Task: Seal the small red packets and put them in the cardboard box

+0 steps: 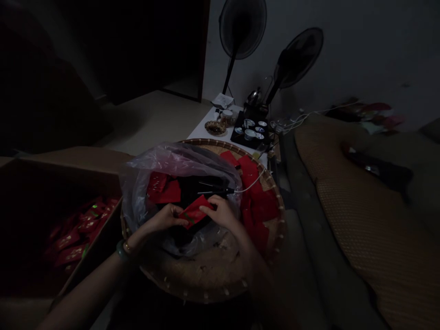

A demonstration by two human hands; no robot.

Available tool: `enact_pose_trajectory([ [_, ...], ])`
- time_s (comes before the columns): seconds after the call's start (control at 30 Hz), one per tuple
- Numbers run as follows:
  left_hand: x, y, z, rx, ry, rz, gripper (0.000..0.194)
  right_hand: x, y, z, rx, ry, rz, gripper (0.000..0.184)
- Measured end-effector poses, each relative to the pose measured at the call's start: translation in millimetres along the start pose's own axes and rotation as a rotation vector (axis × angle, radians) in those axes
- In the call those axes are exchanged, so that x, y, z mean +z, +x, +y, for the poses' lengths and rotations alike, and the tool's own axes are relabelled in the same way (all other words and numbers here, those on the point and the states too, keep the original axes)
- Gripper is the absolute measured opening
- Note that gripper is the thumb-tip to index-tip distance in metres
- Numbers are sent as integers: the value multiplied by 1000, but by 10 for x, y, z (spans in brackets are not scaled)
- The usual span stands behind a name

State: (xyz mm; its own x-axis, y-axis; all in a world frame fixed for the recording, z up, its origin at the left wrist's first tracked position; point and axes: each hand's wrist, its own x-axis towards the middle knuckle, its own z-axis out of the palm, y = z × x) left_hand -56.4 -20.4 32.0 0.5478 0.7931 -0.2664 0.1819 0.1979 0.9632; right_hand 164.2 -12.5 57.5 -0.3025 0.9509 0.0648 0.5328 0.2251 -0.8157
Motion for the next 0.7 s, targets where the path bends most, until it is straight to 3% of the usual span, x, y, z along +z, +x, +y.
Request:
enact_pose_trajectory([
  [0.2,165,37,44,54,-72,41,35,213,-1,-44,39,-39,-44,20],
  [0.3,252,74,8,-34,-118,6,32,270,2,-56,2,-21,-64,28],
  [0.47,272,88,-59,-99,-167,10,32,163,10,-23,-31,-28,-137,33],
  [0.6,262,68,-44,-56,-191,-7,34,65,17,8,-85,-56,-246,31],
  [0.7,279,52,-9,-33,-172,-2,40,68,20,-4,-72,-85,-224,31],
])
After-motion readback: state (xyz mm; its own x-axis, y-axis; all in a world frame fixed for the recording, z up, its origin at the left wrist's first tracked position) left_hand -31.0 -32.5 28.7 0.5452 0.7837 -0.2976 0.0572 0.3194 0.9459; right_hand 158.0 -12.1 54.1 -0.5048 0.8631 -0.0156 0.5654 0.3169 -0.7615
